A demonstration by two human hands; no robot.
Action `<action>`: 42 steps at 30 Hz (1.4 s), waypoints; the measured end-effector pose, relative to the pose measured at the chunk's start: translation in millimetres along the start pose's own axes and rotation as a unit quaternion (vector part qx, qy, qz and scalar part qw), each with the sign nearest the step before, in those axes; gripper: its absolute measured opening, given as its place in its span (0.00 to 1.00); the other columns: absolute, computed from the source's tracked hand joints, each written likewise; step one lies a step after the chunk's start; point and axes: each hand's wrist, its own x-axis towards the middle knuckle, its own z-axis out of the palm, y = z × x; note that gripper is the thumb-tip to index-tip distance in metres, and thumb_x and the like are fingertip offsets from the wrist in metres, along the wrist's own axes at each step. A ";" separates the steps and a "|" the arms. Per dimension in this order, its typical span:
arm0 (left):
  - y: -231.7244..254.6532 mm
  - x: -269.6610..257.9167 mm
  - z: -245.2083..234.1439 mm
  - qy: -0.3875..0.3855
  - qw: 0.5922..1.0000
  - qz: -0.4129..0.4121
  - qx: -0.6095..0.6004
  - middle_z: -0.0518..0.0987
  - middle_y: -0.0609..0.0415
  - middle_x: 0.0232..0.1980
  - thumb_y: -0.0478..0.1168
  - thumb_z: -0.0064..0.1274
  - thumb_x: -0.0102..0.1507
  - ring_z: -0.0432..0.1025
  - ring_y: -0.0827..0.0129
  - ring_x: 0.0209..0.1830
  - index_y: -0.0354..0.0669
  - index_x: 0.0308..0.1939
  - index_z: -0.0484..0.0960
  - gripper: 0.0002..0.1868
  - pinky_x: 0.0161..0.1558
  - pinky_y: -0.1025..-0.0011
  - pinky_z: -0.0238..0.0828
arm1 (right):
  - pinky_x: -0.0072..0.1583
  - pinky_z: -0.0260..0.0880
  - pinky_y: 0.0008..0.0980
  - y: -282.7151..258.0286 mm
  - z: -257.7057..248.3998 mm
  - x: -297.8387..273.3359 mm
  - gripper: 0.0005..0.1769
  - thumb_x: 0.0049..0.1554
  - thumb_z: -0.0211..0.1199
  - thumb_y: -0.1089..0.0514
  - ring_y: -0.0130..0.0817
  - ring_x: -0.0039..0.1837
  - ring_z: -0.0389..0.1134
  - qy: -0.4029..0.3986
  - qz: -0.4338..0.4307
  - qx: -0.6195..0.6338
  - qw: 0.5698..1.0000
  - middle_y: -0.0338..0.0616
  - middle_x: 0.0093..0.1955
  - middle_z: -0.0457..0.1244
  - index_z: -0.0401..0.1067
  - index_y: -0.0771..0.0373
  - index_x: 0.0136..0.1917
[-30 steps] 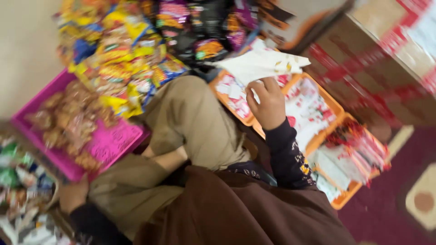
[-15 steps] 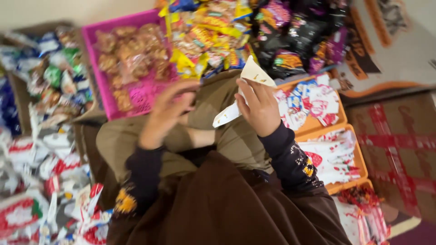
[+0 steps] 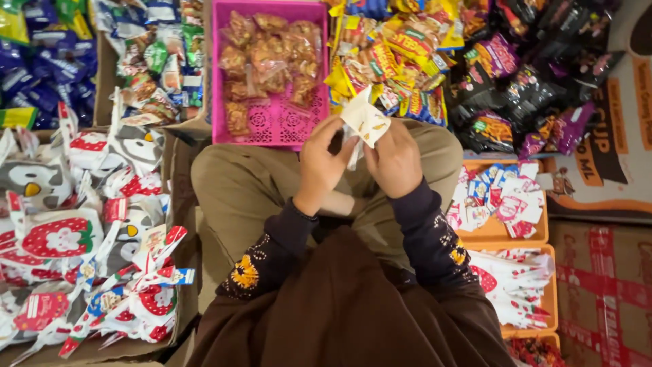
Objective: Packing various snack packets into small decorative gift bags while sitting on the floor
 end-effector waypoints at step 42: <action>-201.6 17.3 -145.3 0.195 0.934 -0.035 0.299 0.62 0.33 0.75 0.23 0.43 0.47 0.60 0.37 0.73 0.31 0.73 0.65 0.45 0.74 0.51 0.58 | 0.77 0.52 0.63 52.3 385.7 16.2 0.43 0.68 0.50 0.51 0.66 0.85 0.33 -0.472 0.263 -0.043 0.840 0.53 0.87 0.25 0.29 0.37 0.86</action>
